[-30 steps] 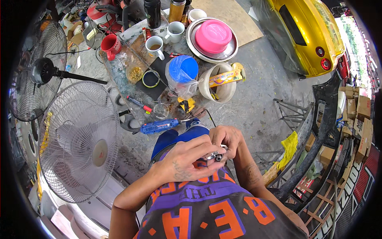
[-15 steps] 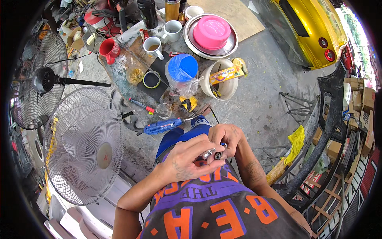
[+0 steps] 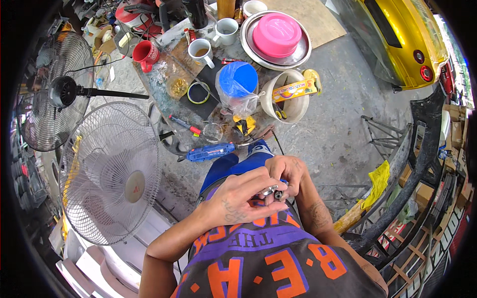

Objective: The recorder is soldering or repairing a small electronic component using tools.

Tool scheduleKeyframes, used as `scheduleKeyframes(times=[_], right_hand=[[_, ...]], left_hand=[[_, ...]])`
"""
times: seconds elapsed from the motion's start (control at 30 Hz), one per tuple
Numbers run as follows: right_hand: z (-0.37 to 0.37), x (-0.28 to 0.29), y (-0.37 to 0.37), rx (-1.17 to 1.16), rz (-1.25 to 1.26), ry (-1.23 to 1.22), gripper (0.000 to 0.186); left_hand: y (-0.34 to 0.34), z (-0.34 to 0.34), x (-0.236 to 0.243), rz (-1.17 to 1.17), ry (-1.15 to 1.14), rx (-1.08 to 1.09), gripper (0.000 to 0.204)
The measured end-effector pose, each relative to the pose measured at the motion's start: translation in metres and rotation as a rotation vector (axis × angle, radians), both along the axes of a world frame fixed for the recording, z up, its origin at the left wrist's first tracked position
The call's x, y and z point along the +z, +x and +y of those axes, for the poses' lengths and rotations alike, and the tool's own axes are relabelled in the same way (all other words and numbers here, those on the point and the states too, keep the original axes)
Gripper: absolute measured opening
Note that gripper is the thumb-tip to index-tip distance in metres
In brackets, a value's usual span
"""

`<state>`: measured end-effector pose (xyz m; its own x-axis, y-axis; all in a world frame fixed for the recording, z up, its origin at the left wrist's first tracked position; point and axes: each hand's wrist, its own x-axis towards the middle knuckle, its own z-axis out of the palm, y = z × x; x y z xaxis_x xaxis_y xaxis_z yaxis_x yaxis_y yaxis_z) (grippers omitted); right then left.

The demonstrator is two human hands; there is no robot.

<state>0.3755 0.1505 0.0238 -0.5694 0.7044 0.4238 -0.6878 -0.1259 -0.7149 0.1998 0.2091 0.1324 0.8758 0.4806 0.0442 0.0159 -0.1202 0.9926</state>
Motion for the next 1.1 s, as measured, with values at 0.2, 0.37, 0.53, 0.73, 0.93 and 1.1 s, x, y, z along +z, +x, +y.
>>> scheduleKeyframes(times=[0.2, 0.37, 0.53, 0.73, 0.93, 1.1], right_hand=[[-0.009, -0.005, 0.021, -0.017, 0.043, -0.012, 0.028], [-0.027, 0.000, 0.038, -0.086, -0.009, -0.169, 0.034], [-0.035, 0.006, 0.046, -0.119, -0.074, -0.219, 0.034], [-0.041, 0.010, 0.051, -0.211, -0.130, -0.238, 0.035], [-0.030, 0.024, 0.045, -0.138, -0.081, -0.252, 0.033], [-0.034, 0.025, 0.043, -0.117, -0.029, -0.393, 0.041]], left_hand=[[-0.016, 0.037, -0.020, 0.209, -0.158, 0.235, 0.026], [-0.057, 0.089, -0.136, 0.462, 0.149, 0.660, 0.024], [-0.076, 0.114, -0.238, 0.629, 0.617, 0.533, 0.014], [-0.042, 0.112, -0.246, 0.792, 0.244, 0.478, 0.025], [-0.056, 0.101, -0.262, 0.676, 0.354, 0.589, 0.020], [-0.009, 0.075, -0.055, 0.621, -0.424, 0.360, 0.023]])
